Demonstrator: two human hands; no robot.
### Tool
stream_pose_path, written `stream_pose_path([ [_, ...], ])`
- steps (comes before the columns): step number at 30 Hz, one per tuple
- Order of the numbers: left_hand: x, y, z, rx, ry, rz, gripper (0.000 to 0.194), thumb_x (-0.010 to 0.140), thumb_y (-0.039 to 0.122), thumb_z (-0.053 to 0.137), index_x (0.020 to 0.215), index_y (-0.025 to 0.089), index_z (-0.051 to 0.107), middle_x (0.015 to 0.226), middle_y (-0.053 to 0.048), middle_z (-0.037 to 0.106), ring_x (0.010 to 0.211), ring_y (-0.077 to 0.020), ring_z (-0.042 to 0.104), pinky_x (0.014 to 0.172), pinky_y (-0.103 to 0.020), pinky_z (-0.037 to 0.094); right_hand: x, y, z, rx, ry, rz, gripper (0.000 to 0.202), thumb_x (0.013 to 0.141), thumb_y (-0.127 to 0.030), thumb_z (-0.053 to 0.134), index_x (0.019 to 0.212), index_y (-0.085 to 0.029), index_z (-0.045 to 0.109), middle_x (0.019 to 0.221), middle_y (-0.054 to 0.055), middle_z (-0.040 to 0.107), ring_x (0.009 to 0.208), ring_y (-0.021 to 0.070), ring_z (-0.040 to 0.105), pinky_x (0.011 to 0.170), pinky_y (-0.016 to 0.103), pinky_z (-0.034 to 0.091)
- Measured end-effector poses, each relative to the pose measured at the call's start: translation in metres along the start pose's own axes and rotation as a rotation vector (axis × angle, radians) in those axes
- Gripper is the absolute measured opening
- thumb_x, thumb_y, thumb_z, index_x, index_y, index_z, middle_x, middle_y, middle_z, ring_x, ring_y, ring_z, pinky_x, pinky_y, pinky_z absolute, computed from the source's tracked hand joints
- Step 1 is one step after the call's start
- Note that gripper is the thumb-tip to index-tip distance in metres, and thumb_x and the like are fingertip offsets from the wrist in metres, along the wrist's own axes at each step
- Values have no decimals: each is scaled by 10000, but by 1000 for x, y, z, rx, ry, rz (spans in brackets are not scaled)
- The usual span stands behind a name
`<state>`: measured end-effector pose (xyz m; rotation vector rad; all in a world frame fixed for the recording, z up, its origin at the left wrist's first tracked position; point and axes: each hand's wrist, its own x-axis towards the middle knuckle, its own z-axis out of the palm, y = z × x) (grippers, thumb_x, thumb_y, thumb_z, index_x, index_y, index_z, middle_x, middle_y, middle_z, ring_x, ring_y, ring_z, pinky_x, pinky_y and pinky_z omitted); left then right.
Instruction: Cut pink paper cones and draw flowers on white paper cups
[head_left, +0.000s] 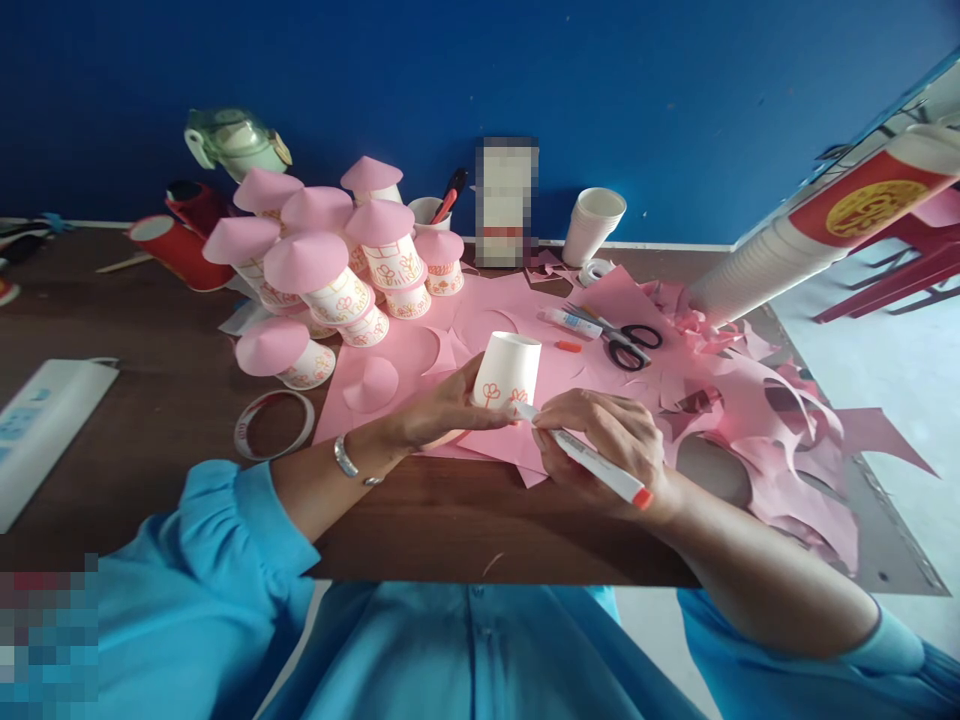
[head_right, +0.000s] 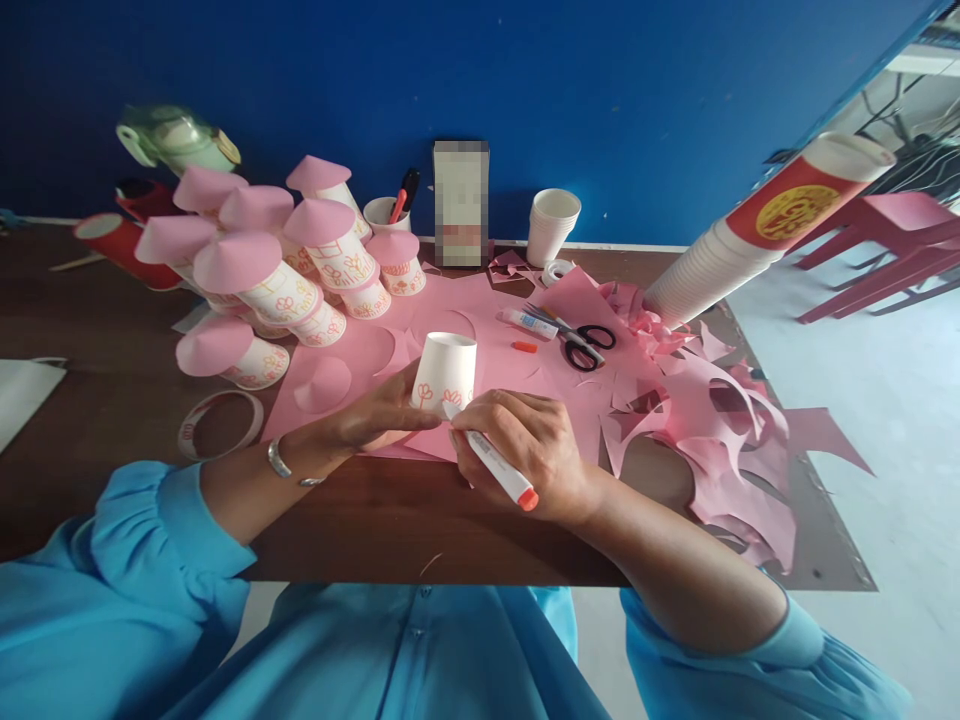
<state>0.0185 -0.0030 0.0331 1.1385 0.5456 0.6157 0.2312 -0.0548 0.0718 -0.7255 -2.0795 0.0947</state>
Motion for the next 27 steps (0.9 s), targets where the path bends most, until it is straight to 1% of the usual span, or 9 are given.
stream_pose_path([
  [5,0,-1,0,-24,9,-5,562,821,293,857,1322,240,610,1189,-77,666,1104,-265,640,955,-436,532,1,0,-2,16,-20,-6,160,935,-48,624,986,-197,602,742,10,734,629,152,726,573,266,577],
  [9,1,-4,-2,-39,5,-6,587,810,275,865,1340,248,616,1232,-84,672,1138,-279,646,990,-455,525,1,0,-3,24,-29,-9,168,934,-43,613,987,-202,600,730,2,728,620,148,718,570,265,574],
  [13,0,-4,-5,-67,-18,2,590,819,252,851,1359,246,613,1227,-88,675,1144,-278,647,1015,-462,520,1,0,-2,25,-18,-9,162,920,-31,620,960,-187,600,708,9,719,604,150,710,563,265,562],
  [18,0,-5,-7,-71,-28,17,537,819,261,850,1314,241,644,1212,-82,662,1140,-274,631,1020,-459,517,2,0,-2,14,-14,-9,156,919,-31,618,943,-184,598,696,6,711,590,144,694,554,260,543],
  [24,0,-4,-5,-83,-18,19,492,830,226,836,1281,205,639,1134,-60,634,1067,-231,608,1019,-460,506,0,1,-2,11,-13,2,137,931,-54,620,948,-189,599,703,2,709,594,144,693,557,263,541],
  [27,-1,-4,-5,-64,0,24,429,821,278,847,1206,207,670,1135,-58,636,1071,-233,606,1036,-462,503,-1,1,-1,7,-8,3,141,928,-52,622,946,-190,601,701,0,709,593,145,694,559,263,543],
])
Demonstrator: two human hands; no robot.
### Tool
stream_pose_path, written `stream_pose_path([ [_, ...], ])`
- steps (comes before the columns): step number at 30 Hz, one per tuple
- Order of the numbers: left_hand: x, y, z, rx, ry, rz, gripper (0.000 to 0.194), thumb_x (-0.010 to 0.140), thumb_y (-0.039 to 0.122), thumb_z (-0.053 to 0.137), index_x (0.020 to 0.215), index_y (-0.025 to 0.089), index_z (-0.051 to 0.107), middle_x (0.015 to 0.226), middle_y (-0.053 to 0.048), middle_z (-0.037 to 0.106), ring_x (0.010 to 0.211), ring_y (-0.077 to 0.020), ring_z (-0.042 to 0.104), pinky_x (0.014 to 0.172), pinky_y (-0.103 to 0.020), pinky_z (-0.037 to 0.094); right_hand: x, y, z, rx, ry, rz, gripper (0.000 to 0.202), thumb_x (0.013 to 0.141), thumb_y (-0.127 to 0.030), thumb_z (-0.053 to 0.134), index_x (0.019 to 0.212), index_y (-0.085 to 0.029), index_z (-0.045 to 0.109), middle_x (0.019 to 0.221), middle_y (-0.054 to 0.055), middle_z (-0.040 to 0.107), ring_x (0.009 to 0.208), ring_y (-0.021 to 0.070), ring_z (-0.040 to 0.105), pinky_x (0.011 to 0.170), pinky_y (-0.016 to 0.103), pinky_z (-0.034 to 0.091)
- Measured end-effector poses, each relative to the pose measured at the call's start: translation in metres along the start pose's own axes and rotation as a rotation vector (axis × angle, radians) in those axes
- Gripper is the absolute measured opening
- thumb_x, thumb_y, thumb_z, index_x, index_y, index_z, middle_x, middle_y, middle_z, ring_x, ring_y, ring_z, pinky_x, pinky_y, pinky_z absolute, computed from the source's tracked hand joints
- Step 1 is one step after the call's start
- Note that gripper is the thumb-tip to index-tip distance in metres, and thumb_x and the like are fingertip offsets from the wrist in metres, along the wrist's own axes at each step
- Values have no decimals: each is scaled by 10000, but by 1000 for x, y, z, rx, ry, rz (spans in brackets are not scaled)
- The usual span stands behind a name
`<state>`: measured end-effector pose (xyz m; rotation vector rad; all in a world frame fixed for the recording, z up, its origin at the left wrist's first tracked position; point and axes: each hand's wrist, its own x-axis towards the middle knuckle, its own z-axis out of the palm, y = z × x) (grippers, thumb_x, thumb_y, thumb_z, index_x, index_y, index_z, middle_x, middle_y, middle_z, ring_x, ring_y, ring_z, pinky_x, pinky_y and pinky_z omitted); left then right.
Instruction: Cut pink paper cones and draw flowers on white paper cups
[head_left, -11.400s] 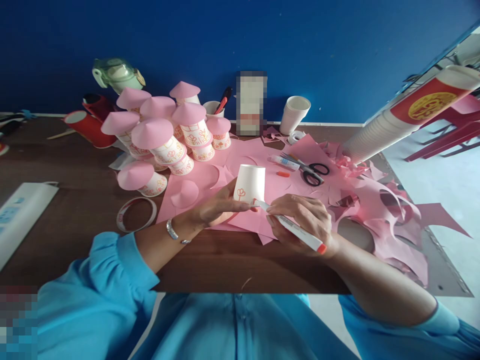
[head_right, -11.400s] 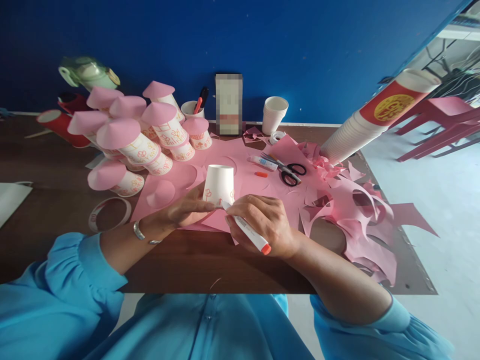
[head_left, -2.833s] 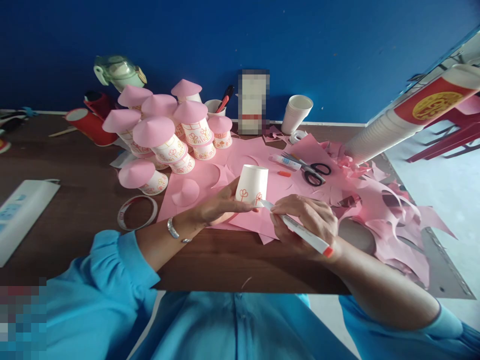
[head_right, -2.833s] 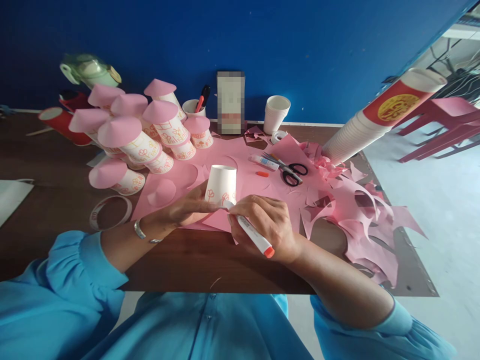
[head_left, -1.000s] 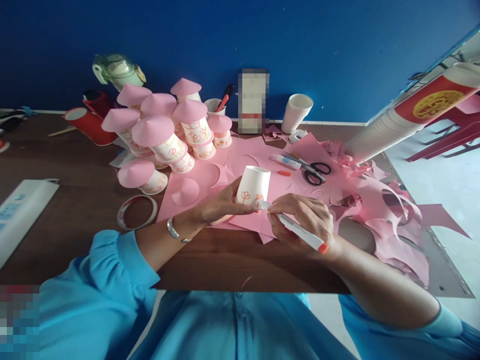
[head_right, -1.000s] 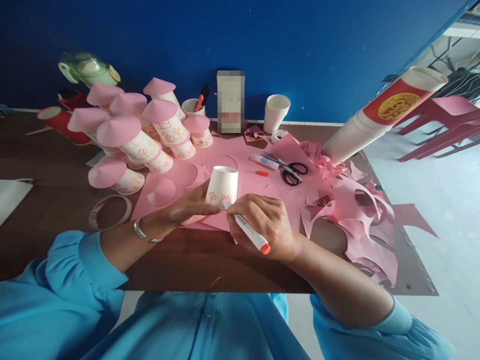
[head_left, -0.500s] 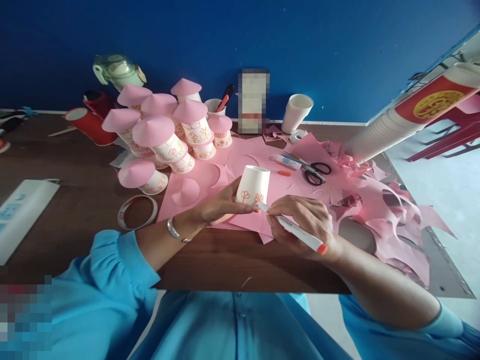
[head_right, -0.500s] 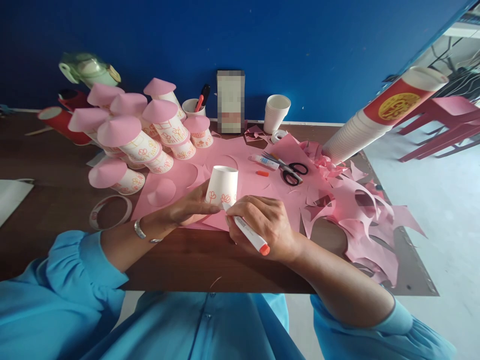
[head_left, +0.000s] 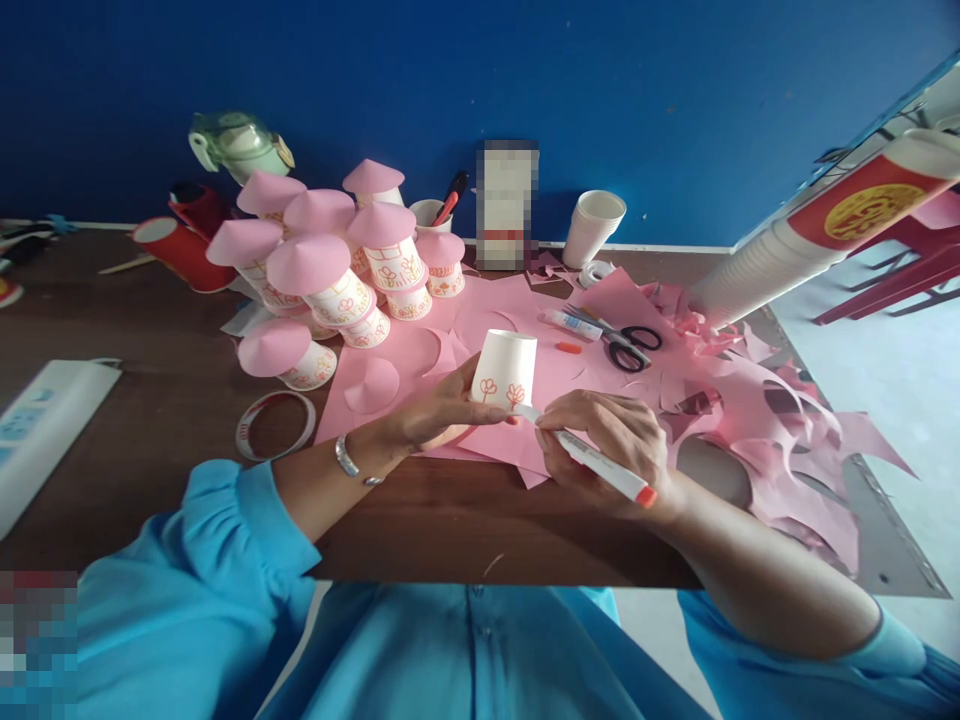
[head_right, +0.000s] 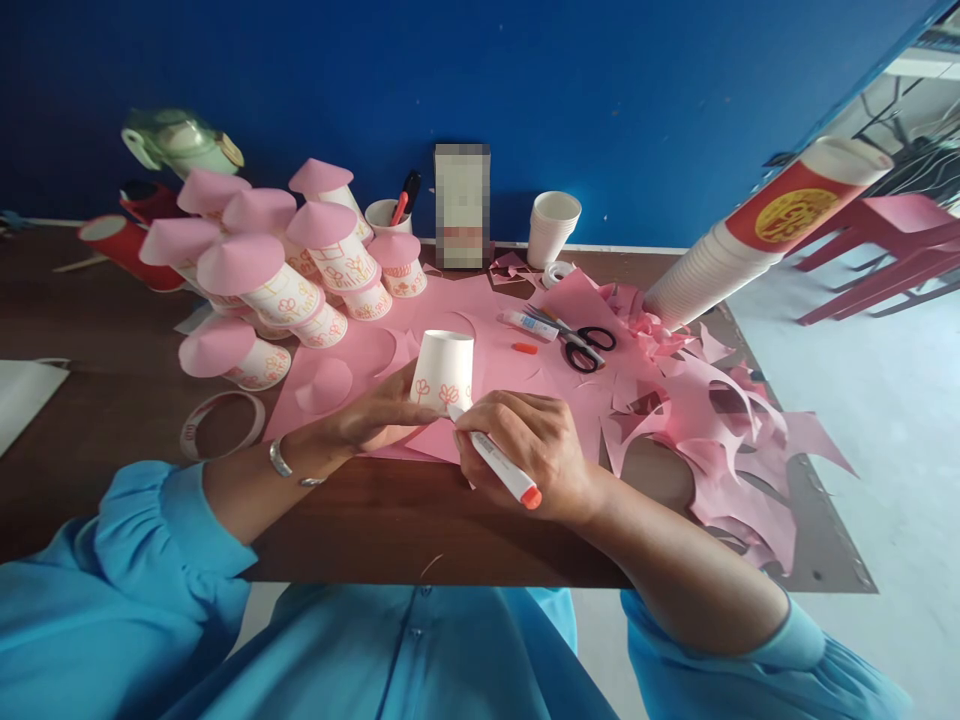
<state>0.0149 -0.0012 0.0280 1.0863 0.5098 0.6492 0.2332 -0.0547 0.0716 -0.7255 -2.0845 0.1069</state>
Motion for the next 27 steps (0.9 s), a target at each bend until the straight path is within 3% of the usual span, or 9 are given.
stream_pose_path([
  [4,0,-3,-3,21,-24,32,383,799,367,866,1114,229,697,1128,-51,644,1066,-237,607,996,-425,521,2,-1,-1,-23,21,-4,158,914,-46,626,943,-199,598,694,-8,706,576,142,691,548,257,546],
  [9,1,-4,-3,-48,-41,33,389,832,314,826,1167,223,650,1097,-56,653,1042,-230,609,941,-405,536,4,-1,-2,-34,78,-27,157,907,-66,631,969,-209,612,701,-20,708,581,140,700,566,248,577],
  [19,0,-10,-8,-5,-43,71,385,850,325,817,1183,219,656,1101,-68,666,1035,-247,627,1009,-450,516,4,0,-2,-30,55,-26,183,900,-49,625,989,-209,620,730,-6,722,582,147,699,538,254,571],
  [27,0,-14,-10,-83,-11,89,342,871,258,782,1201,255,694,1218,-75,710,1173,-267,659,996,-415,549,2,3,-2,-52,118,-36,197,935,-90,645,1084,-220,636,813,15,742,677,162,742,600,269,630],
])
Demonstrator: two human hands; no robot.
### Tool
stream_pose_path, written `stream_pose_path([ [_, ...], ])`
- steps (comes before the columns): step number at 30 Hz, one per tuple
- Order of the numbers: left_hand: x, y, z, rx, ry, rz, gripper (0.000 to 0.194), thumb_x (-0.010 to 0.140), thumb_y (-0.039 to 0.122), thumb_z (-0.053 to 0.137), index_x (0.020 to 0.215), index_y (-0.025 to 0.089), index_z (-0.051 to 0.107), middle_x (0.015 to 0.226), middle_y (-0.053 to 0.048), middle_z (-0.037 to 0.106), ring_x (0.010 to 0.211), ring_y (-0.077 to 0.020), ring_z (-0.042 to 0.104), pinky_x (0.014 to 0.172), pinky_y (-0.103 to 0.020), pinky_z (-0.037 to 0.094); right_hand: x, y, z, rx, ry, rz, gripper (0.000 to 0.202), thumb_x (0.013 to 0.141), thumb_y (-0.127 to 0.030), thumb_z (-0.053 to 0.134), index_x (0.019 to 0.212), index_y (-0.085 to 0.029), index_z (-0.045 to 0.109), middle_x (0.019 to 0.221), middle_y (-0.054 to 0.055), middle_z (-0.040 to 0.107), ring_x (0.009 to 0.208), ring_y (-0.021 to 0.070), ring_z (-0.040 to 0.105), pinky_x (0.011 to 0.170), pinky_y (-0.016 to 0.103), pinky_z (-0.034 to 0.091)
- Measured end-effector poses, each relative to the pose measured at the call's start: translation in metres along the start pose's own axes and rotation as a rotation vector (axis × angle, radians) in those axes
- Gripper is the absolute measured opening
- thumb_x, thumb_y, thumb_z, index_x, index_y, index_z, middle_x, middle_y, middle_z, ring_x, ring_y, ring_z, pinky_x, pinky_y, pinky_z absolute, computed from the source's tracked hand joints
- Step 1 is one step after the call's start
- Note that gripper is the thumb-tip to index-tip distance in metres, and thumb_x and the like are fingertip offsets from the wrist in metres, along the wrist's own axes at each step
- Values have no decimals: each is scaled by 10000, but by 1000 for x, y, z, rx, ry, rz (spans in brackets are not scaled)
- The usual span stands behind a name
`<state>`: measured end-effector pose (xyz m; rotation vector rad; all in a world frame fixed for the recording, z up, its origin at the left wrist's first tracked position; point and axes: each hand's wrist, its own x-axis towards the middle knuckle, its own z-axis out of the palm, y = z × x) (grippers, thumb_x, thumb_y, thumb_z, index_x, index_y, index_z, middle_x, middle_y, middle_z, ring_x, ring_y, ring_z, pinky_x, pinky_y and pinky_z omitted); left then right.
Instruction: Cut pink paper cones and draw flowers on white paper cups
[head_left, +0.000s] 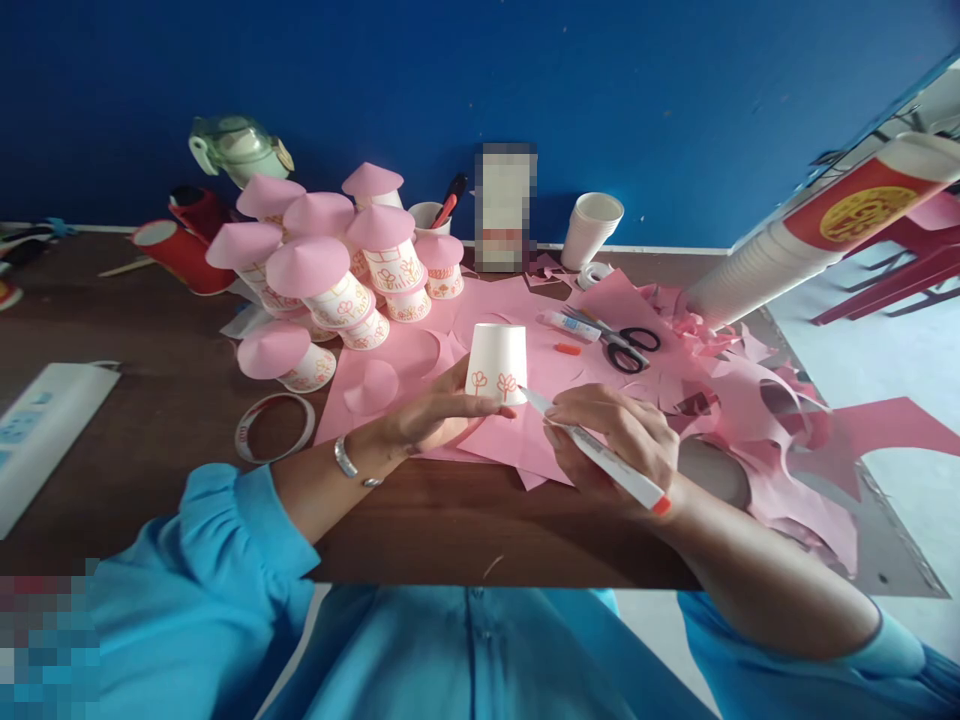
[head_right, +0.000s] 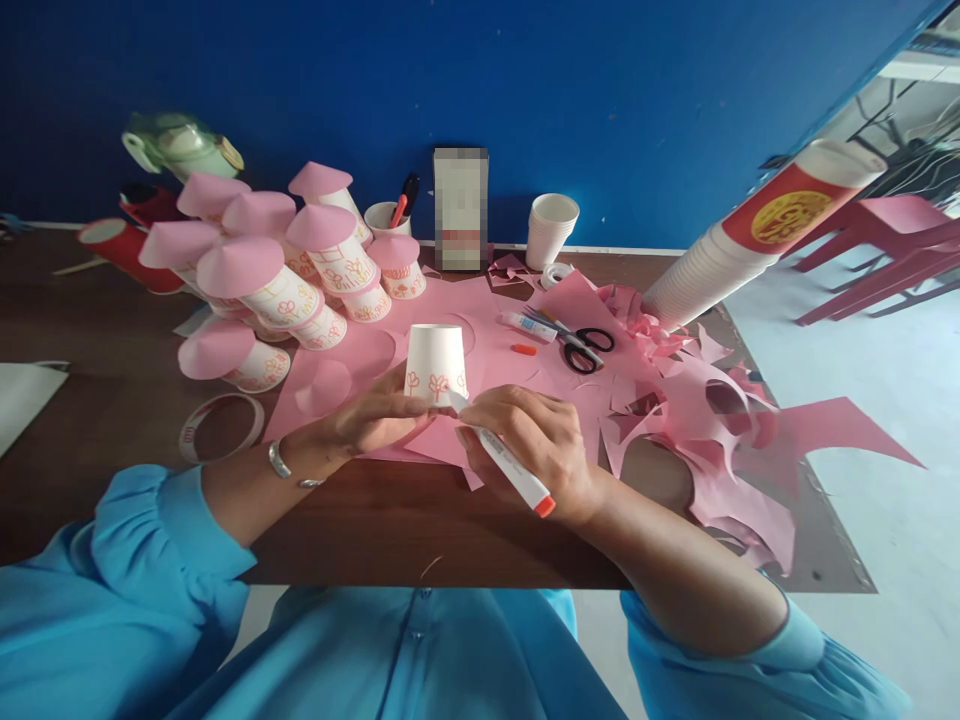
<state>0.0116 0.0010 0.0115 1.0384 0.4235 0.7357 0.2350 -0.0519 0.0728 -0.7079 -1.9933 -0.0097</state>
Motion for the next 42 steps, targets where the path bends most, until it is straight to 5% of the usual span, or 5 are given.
stream_pose_path([
  [7,5,-1,5,-210,40,8,477,869,241,739,1334,250,634,1187,-84,754,1063,-239,735,979,-423,577,-3,3,0,-3,-19,45,278,969,-117,655,1220,-228,612,1009,80,780,871,209,793,670,309,671],
  [14,4,-1,5,-73,-31,-14,463,861,255,790,1299,239,639,1172,-89,736,1131,-261,694,977,-406,546,-8,3,9,40,-38,8,264,979,-122,650,1230,-201,621,986,78,775,858,202,790,691,311,676],
  [25,3,11,14,1,21,-11,326,796,323,879,1067,231,723,1057,-58,706,1026,-235,675,923,-390,570,-4,3,2,26,24,37,239,931,-86,665,1132,-213,646,894,48,768,754,190,771,651,301,654],
  [32,2,1,5,-54,-2,-7,427,875,301,781,1294,295,695,1282,-81,713,1238,-286,663,1021,-418,563,-3,3,1,16,2,48,226,911,-75,656,1079,-226,642,834,15,753,679,170,748,629,287,650],
  [42,1,-3,4,-162,3,2,396,855,291,795,1245,264,727,1217,-78,741,1143,-263,721,1068,-452,566,-3,3,1,27,-13,36,180,923,-74,648,1050,-199,627,827,33,753,685,165,754,639,275,650],
])
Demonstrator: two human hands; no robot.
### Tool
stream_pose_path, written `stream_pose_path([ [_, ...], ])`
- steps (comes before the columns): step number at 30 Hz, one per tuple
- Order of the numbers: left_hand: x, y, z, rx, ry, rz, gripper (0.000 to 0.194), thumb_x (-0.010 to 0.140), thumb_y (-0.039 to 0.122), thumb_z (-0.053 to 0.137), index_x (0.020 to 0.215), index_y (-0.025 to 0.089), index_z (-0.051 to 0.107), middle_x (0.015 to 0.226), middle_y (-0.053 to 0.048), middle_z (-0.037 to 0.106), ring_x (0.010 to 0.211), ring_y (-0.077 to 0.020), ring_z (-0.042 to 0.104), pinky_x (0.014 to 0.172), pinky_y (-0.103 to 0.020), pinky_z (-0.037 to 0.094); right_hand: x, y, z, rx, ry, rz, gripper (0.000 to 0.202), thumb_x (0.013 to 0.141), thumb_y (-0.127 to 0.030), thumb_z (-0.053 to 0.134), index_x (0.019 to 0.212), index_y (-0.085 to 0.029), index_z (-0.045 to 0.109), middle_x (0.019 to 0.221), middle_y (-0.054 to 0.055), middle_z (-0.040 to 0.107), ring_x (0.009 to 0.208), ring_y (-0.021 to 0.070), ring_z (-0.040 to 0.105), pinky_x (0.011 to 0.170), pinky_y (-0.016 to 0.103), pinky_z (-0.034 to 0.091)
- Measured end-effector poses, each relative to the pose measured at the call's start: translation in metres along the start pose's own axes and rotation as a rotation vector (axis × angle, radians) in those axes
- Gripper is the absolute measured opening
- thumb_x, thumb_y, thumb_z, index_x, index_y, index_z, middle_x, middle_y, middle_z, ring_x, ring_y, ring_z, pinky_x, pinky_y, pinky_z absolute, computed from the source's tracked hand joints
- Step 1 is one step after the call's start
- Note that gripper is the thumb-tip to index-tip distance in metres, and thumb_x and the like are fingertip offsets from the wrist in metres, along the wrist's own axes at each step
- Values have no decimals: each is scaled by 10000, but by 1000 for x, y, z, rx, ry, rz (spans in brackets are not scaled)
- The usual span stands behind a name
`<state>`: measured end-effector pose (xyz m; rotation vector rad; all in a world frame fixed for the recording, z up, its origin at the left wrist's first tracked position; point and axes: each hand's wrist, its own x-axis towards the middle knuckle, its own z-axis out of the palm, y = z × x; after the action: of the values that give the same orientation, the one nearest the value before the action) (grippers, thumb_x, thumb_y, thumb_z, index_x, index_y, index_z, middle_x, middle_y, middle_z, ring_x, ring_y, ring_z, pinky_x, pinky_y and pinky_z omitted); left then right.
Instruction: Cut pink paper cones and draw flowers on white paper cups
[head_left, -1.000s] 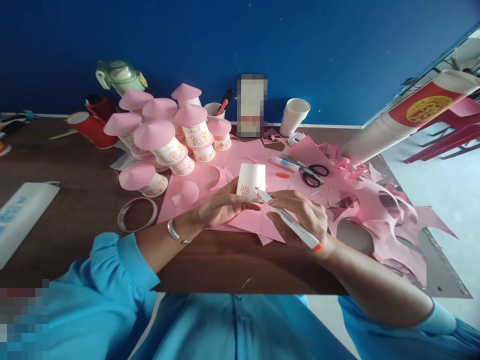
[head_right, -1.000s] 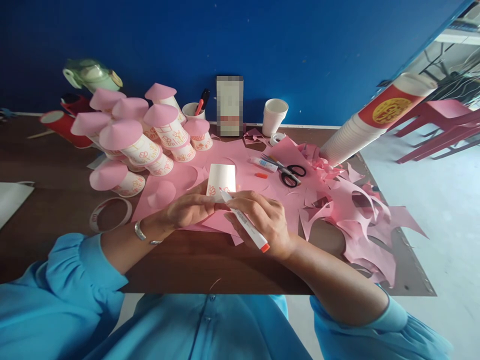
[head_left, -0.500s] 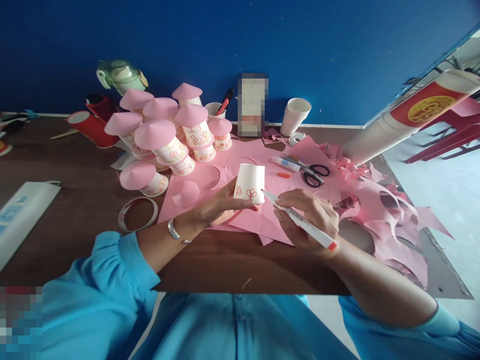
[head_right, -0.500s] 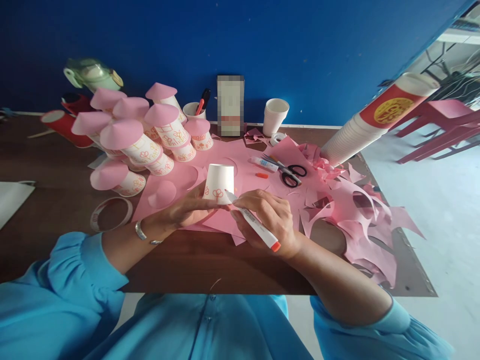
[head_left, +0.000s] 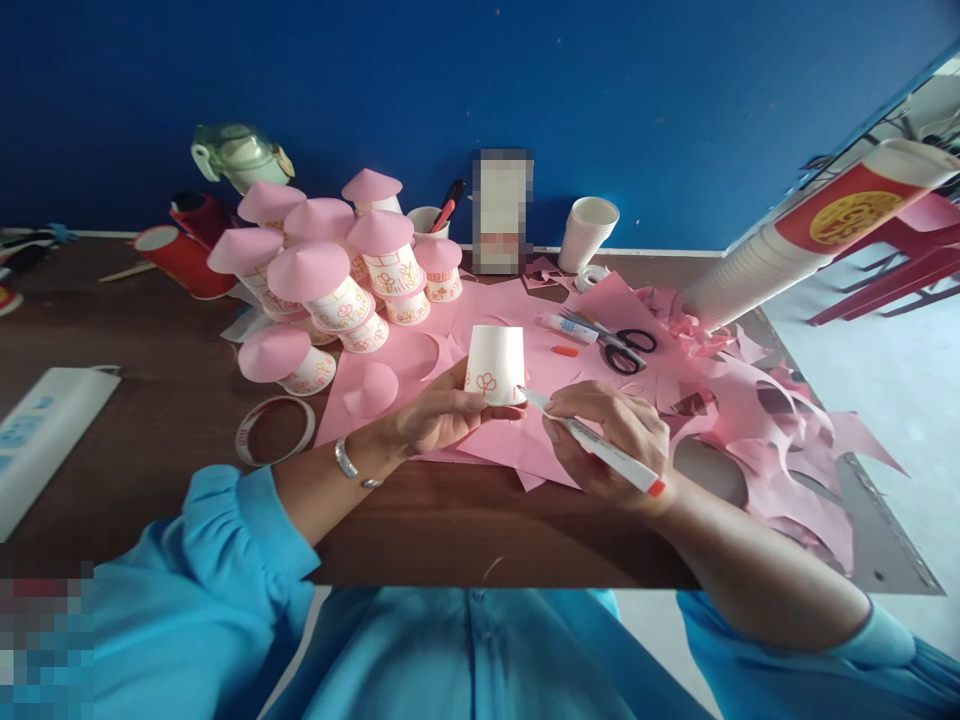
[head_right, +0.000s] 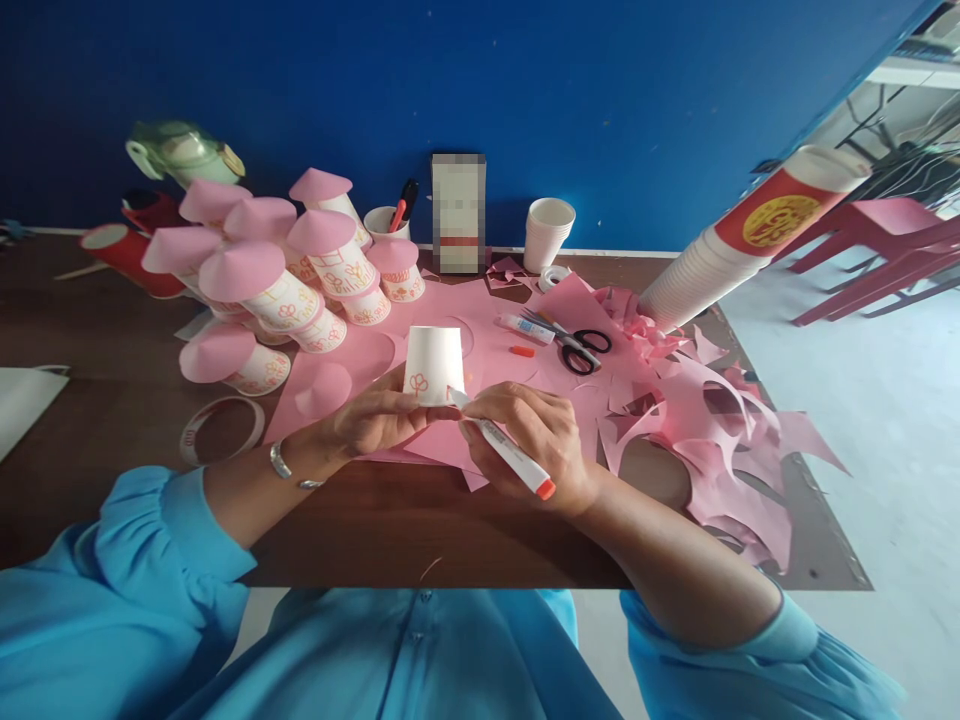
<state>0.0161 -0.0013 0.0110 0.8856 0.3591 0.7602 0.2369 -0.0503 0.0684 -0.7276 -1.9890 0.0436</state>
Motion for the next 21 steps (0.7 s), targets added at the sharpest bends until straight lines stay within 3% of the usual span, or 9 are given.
stream_pose_path([
  [6,0,8,9,-26,49,-34,530,813,217,850,1310,262,671,1091,-57,755,1018,-203,727,925,-336,592,1,-2,0,2,-3,2,197,912,-56,653,1043,-200,626,822,33,749,688,163,752,652,268,643],
  [13,1,7,6,-84,2,-28,315,868,266,793,1165,173,747,1140,-116,769,971,-213,752,869,-324,622,2,-3,0,25,-27,-5,171,917,-63,645,1027,-194,628,801,28,744,679,158,747,632,260,639],
  [21,-1,6,5,-49,6,-45,309,876,217,790,1180,175,752,1144,-118,787,1034,-240,765,909,-330,628,1,-1,1,57,-45,-43,175,940,-85,651,1075,-193,627,832,41,761,725,170,766,635,275,653],
])
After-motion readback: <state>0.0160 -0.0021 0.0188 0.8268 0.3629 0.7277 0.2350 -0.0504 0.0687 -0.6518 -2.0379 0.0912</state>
